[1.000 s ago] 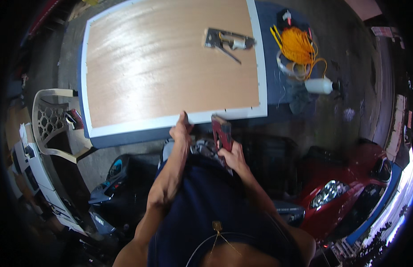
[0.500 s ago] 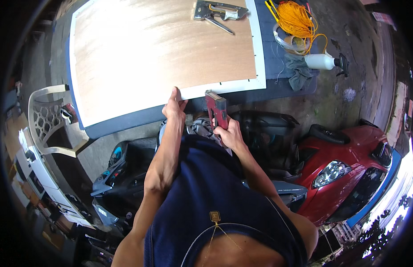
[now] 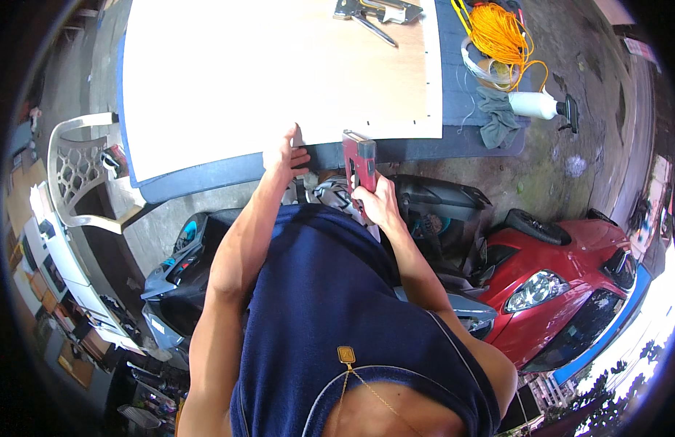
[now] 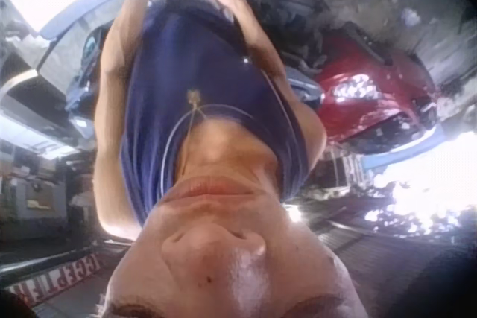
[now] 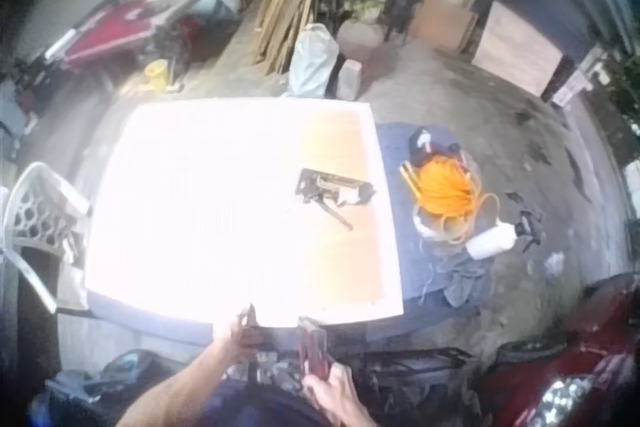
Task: The person uses a staple gun to attach a white strip to the edge of a wooden board. They move around the board to staple different sides, occasionally switching between two different staple guns.
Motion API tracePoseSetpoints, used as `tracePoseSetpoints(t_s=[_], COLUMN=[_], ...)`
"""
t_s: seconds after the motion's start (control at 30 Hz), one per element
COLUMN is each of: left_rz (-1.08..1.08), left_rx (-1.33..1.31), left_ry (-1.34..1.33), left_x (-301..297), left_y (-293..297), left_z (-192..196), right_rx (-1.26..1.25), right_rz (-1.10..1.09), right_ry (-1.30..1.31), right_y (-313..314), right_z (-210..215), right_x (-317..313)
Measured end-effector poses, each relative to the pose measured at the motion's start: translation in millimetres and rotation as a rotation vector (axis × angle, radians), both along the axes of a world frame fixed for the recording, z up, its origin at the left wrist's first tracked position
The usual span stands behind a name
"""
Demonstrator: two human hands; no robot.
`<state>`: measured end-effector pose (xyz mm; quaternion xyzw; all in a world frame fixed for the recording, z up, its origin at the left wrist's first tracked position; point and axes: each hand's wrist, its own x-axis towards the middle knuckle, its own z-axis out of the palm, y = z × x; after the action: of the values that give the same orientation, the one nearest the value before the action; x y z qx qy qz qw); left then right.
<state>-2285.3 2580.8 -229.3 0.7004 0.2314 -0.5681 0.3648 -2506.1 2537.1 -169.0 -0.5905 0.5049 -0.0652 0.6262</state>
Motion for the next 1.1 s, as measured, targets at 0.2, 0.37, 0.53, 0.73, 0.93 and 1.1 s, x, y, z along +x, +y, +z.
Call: tracePoseSetpoints(t_s=[0.2,0.37,0.53,0.73,0.93,1.1], left_rz=[0.399,0.487,0.503,0.479,0.478,0.48], left_rx=[-0.091,-0.089,-0.093,-0.072,-0.065,-0.063], left_ry=[-0.173,-0.235,-0.308,-0.271,-0.232,-0.232], left_x=[-26.2,-30.1,-34.7,-30.6,-28.1,-29.1], left_y=[-15.2,-11.8,-11.7,-10.6,-9.6,-9.7], left_z=[-6.7,-18.2,-17.5,-15.4,-12.1,-13.4], right_rx=[-0.009,0.008,0.014,0.081,0.068,0.02], right_rz=[0.002,0.023,0.071,0.078,0.049,0.038], right_ry=[0.109,0.165,0.221,0.287,0.348,0.391], right_y=[-6.3,-12.9,-18.3,-18.2,-11.2,-5.3], right_z=[9.2,13.8,24.7,29.3,32.7,31.6], right_x=[15.8,26.2,42.9,60.6,76.1,84.3])
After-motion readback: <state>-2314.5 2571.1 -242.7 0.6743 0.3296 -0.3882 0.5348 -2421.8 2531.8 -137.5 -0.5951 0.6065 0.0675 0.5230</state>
